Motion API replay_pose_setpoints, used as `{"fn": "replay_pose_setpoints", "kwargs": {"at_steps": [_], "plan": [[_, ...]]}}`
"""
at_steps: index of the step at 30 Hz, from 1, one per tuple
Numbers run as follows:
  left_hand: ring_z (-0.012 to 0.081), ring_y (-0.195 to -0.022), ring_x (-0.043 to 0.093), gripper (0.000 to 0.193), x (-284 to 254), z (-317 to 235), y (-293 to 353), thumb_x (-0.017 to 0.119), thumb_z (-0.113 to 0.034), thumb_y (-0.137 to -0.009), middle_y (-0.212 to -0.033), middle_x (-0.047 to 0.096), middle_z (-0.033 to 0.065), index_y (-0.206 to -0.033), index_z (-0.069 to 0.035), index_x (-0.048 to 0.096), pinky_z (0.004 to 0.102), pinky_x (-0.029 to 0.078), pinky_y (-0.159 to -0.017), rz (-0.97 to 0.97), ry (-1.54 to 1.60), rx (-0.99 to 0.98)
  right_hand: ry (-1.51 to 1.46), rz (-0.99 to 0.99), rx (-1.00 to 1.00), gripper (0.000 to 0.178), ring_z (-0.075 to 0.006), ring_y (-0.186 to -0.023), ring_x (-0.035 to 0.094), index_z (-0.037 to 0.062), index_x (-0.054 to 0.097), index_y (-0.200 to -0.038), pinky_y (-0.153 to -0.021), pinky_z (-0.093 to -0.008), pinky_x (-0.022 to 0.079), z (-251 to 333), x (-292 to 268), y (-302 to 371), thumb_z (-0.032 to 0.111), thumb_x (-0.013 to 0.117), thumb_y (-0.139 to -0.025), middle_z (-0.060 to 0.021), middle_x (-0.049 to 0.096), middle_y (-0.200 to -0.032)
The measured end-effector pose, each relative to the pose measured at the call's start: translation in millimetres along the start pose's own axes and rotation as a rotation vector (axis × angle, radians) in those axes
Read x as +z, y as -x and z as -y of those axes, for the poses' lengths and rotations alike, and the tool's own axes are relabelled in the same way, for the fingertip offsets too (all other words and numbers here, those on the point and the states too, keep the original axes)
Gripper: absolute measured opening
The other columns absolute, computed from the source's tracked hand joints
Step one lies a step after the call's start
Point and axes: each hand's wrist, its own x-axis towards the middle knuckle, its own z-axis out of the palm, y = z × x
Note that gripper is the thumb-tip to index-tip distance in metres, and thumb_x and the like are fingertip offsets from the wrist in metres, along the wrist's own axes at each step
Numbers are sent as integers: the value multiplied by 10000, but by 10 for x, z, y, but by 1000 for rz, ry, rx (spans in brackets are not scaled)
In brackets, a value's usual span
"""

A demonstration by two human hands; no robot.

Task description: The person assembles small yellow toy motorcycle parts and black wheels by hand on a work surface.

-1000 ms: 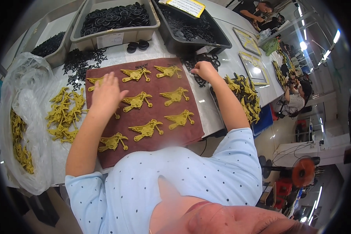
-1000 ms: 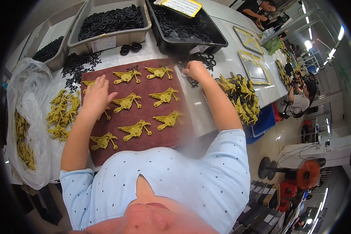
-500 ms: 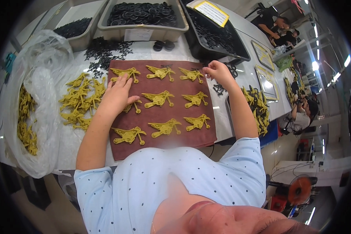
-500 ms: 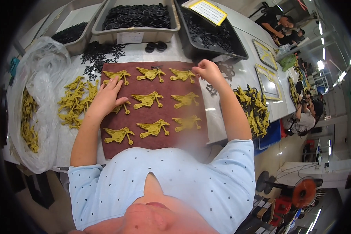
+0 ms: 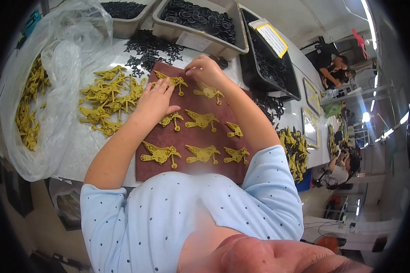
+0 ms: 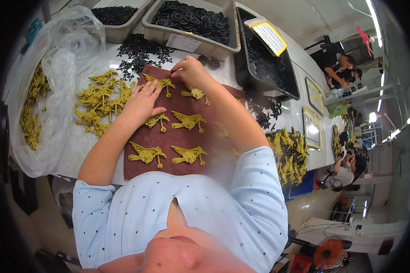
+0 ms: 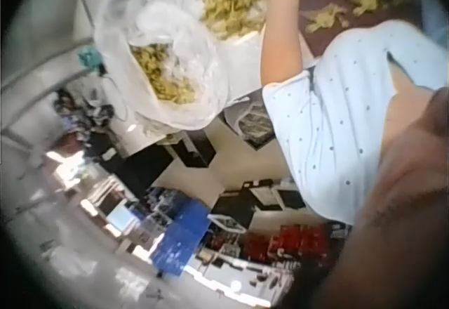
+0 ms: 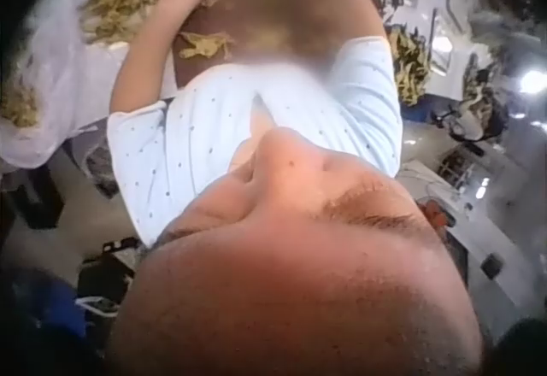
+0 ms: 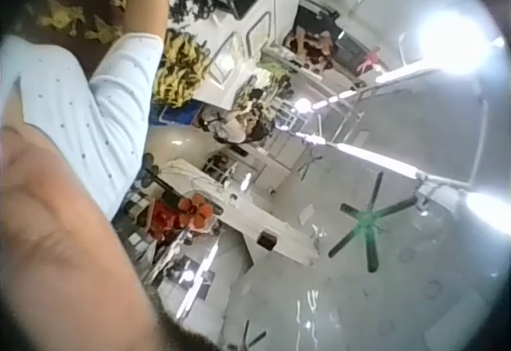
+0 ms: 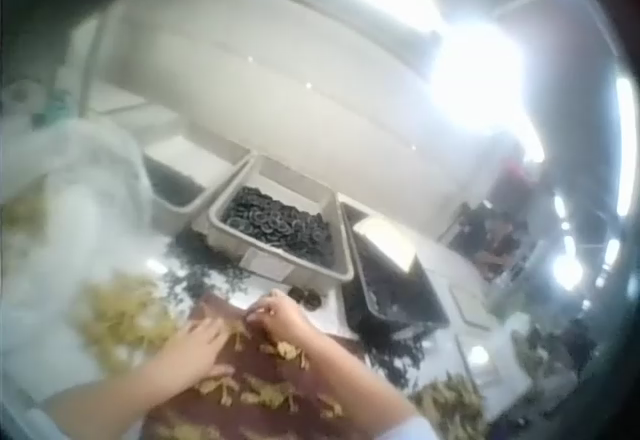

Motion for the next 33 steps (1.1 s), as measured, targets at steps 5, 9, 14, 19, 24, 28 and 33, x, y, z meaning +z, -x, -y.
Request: {"fn": "replay_pose_setpoints", "kwargs": {"at_steps": [5, 9, 14, 19, 24, 28, 33], "plan": [[270, -1316, 361, 738, 62, 16, -3, 588, -518, -806, -1434, 356, 156, -1333, -30, 422, 417, 278, -1084, -10, 6, -7, -109, 250, -23, 217, -265, -898, 630, 15, 672, -982, -800, -329, 474, -115, 212, -215, 113, 661, -789, -150, 671, -922], [269, -1318, 356, 743, 65, 2, -12, 610, -510, -793, -1436, 352, 157, -1330, -30, 427, 407, 279, -1086, -16, 16, -16, -96, 235, -34, 208, -272, -834, 646, 46, 688, -967, -746, -342, 494, -125, 269, -266, 119, 676, -772, -132, 682, -880], [271, -1319, 355, 742, 66, -14, -19, 625, -501, -785, -1437, 349, 159, -1326, -30, 434, 400, 278, -1089, -12, 16, -23, -115, 204, -48, 114, -272, -802, 643, 19, 658, -859, -708, -348, 492, -154, 334, -290, 45, 679, -751, -130, 677, -843], [307, -1298, 376, 743, 80, 5, -24, 622, -497, -783, -1416, 370, 177, -1318, -13, 441, 401, 311, -1072, -31, 28, -11, -91, 254, -26, 95, -266, -770, 635, 18, 646, -835, -689, -346, 489, -111, 355, -359, 20, 676, -745, -121, 671, -812], [283, -1317, 357, 767, 63, -16, -36, 641, -501, -771, -1436, 348, 166, -1332, -22, 428, 394, 277, -1089, 6, 32, -41, -103, 276, -7, 109, -236, -741, 625, 19, 638, -835, -658, -326, 476, -155, 454, -418, -22, 648, -734, -122, 660, -794], [287, -1311, 365, 768, 59, -10, -40, 637, -510, -769, -1429, 358, 167, -1326, -21, 437, 396, 287, -1081, 0, 31, -40, -43, 305, 32, 113, -224, -732, 646, 27, 650, -825, -658, -323, 503, -82, 440, -451, -31, 616, -734, -110, 668, -785], [322, -1284, 388, 718, 85, 6, -62, 628, -462, -795, -1412, 371, 189, -1316, -6, 440, 407, 316, -1063, -51, 39, 30, -86, 292, 68, 142, -250, -778, 629, 37, 659, -907, -703, -322, 486, -147, 289, -287, 34, 657, -766, -130, 666, -826]]}}
